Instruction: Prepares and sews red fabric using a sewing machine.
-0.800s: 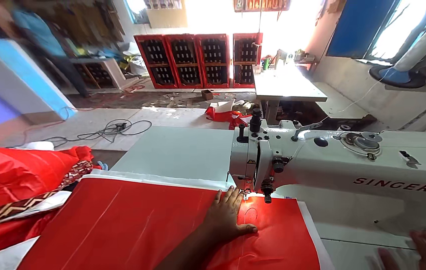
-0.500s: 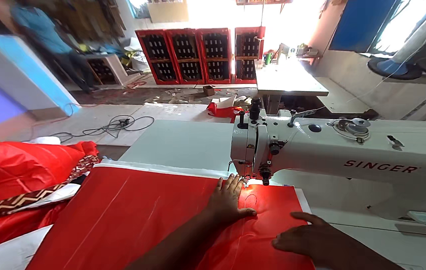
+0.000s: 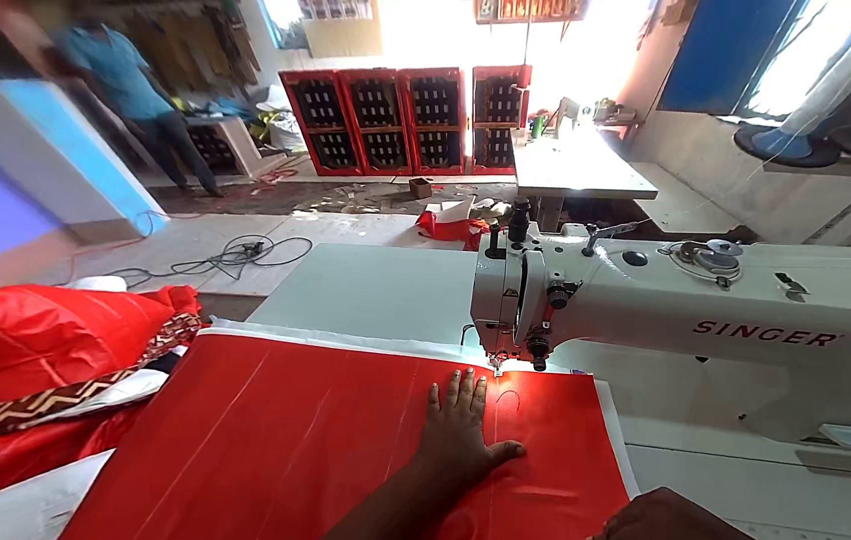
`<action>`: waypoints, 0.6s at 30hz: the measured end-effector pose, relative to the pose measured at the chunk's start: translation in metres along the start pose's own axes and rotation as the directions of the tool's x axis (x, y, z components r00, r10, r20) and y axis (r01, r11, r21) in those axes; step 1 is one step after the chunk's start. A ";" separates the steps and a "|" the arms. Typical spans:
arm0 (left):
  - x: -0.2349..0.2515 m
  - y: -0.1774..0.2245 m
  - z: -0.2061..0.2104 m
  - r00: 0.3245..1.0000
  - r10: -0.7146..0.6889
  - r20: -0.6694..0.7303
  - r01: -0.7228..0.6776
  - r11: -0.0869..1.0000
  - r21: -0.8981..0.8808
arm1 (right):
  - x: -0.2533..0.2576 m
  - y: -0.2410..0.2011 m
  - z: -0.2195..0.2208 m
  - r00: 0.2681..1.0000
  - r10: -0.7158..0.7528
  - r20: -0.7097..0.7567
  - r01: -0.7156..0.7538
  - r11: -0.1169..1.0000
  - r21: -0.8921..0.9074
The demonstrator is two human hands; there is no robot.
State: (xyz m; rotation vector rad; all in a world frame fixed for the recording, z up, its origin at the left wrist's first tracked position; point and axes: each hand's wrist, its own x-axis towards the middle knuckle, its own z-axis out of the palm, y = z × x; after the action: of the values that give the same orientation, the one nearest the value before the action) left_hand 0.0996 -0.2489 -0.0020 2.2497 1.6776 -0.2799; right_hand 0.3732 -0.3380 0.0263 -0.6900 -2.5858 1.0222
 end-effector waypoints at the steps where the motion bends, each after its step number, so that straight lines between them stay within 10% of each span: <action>1: 0.003 0.000 -0.001 1.000 -0.001 -0.001 0.001 1.000 0.000 | 0.000 0.003 0.000 1.000 -0.004 -0.004 0.004 1.000 -0.007; 18: 0.056 -0.002 -0.022 0.999 -0.051 -0.010 0.050 0.999 -0.020 | 0.000 0.067 -0.004 0.978 -0.041 -0.206 0.037 0.999 -0.024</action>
State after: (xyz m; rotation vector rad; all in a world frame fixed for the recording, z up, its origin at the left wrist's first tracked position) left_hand 0.1130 -0.1899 -0.0008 2.2009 1.7370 -0.2631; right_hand 0.3968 -0.2931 -0.0181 -0.7075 -2.4235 0.8651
